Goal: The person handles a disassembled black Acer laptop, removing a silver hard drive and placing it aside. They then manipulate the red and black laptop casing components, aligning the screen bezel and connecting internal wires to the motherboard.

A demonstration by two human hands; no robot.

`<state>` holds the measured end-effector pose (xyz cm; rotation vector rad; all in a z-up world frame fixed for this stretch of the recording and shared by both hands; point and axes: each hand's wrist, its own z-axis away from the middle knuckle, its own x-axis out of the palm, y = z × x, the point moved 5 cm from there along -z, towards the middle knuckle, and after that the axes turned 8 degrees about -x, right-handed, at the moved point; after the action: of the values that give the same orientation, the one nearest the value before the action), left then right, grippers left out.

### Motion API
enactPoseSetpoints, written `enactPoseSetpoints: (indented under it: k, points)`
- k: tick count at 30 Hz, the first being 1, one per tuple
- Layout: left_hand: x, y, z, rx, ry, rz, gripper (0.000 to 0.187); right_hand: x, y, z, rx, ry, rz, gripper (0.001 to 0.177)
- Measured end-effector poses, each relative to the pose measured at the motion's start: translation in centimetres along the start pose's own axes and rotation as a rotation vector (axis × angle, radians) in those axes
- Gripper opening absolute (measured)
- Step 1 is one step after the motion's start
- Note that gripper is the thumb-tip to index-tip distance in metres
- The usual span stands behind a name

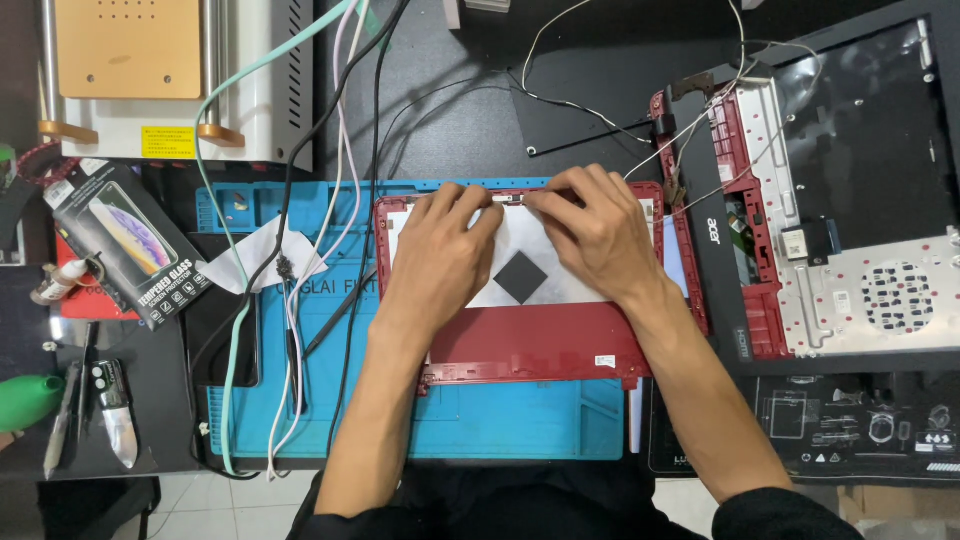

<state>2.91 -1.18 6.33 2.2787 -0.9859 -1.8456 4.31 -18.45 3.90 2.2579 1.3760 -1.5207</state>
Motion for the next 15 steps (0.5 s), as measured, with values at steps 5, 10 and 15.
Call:
enactPoseSetpoints:
  k: [5, 10, 15]
  points:
    - [-0.8, -1.1, -0.1, -0.115, -0.057, 0.272, 0.028, -0.3, -0.2, -0.2, -0.004, 0.003, 0.012, 0.017]
    - [-1.4, -3.5, 0.1, -0.361, -0.069, 0.506, 0.025, 0.3, 0.1, 0.3, 0.001, -0.007, 0.007, 0.015]
    - [-1.6, -2.2, 0.0, -0.142, -0.026, 0.38, 0.028, 0.0, 0.0, 0.0, 0.003, -0.005, 0.01, 0.016]
